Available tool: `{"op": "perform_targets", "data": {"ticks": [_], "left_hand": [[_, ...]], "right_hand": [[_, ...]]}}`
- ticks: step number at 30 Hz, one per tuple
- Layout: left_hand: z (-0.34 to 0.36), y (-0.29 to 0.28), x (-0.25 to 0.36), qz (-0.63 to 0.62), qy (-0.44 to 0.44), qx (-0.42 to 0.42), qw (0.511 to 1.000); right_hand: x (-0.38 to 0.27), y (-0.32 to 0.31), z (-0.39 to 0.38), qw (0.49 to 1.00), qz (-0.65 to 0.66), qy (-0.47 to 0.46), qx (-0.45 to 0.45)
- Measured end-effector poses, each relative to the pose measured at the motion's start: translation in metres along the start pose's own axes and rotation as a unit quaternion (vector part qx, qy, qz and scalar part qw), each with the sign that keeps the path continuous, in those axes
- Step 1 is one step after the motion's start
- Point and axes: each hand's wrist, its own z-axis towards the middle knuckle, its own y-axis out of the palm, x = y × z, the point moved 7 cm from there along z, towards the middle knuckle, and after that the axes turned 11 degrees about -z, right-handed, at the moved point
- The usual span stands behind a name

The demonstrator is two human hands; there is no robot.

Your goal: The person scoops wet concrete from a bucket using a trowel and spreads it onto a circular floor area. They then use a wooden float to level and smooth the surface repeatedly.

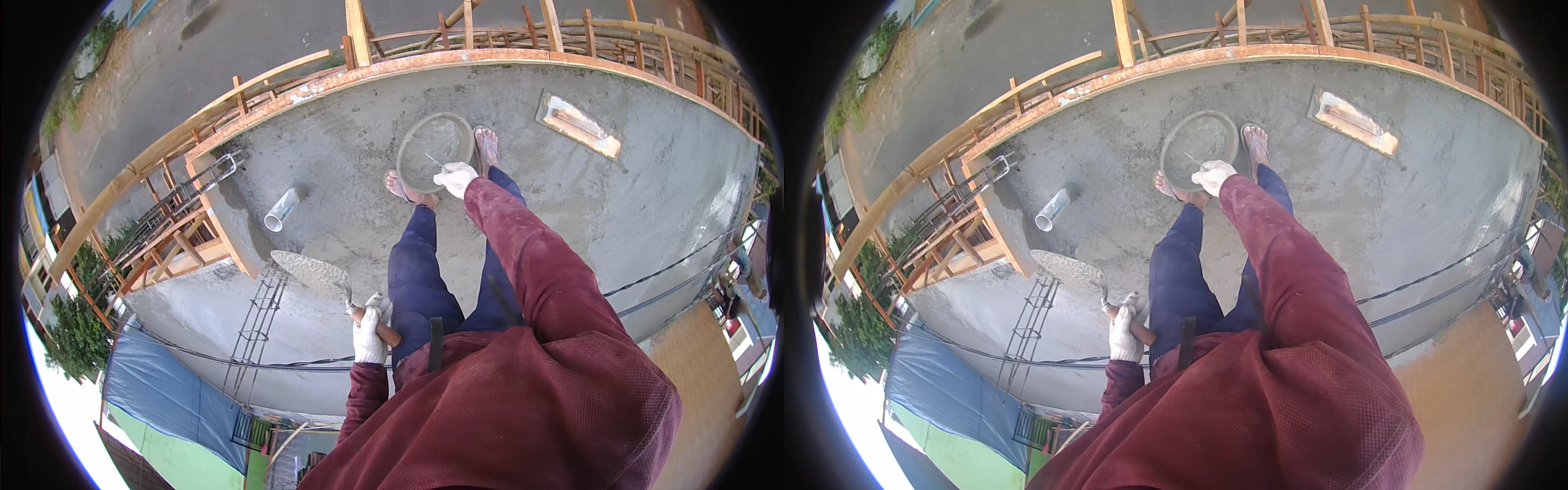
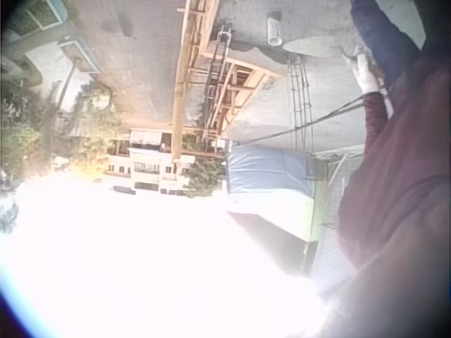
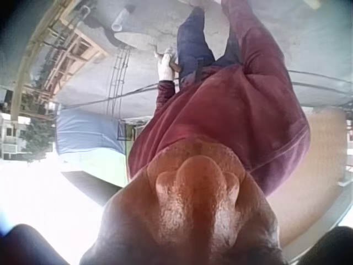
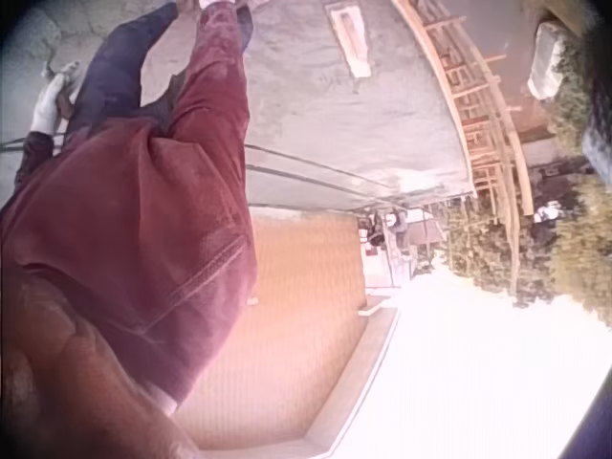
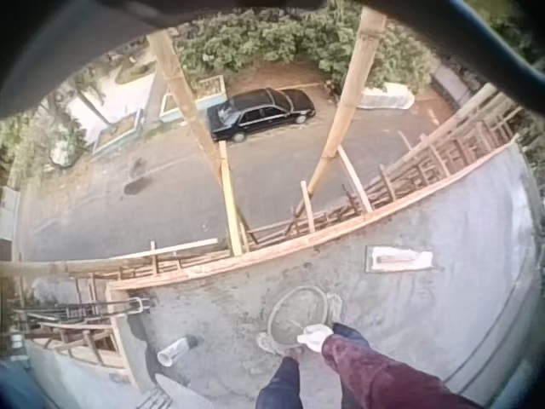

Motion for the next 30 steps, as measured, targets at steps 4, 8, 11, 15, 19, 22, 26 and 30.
{"op": "perform_targets", "data": {"ticks": [4, 8, 11, 15, 19, 22, 26, 30], "left_hand": [[0.014, -0.006, 0.034, 0.139, 0.023, -0.02, 0.99], [0.016, 0.024, 0.039, 0.204, -0.015, -0.074, 0.976], [0.007, 0.06, 0.031, 0.238, -0.044, -0.11, 0.964], [-0.001, 0.083, 0.011, 0.344, -0.063, -0.116, 0.93], [0.009, 0.092, -0.005, 0.432, -0.043, -0.133, 0.891], [0.019, 0.139, -0.002, 0.458, 0.035, -0.164, 0.873], [0.046, 0.194, -0.002, 0.482, -0.012, -0.174, 0.859], [0.105, 0.261, -0.019, 0.572, 0.001, -0.239, 0.785]], "right_hand": [[0.025, -0.035, -0.057, 0.936, 0.338, 0.073, 0.06], [0.081, -0.09, -0.077, 0.931, 0.318, 0.085, 0.157], [0.163, -0.127, -0.065, 0.877, 0.399, 0.101, 0.247], [0.207, -0.165, -0.065, 0.932, 0.13, 0.217, 0.26], [0.194, -0.17, -0.085, 0.93, 0.069, 0.249, 0.263], [0.2, -0.18, -0.089, 0.924, 0.015, 0.293, 0.246], [0.172, -0.165, -0.073, 0.948, -0.11, 0.274, 0.118], [0.113, -0.163, -0.088, 0.918, -0.126, 0.243, 0.288]]}}
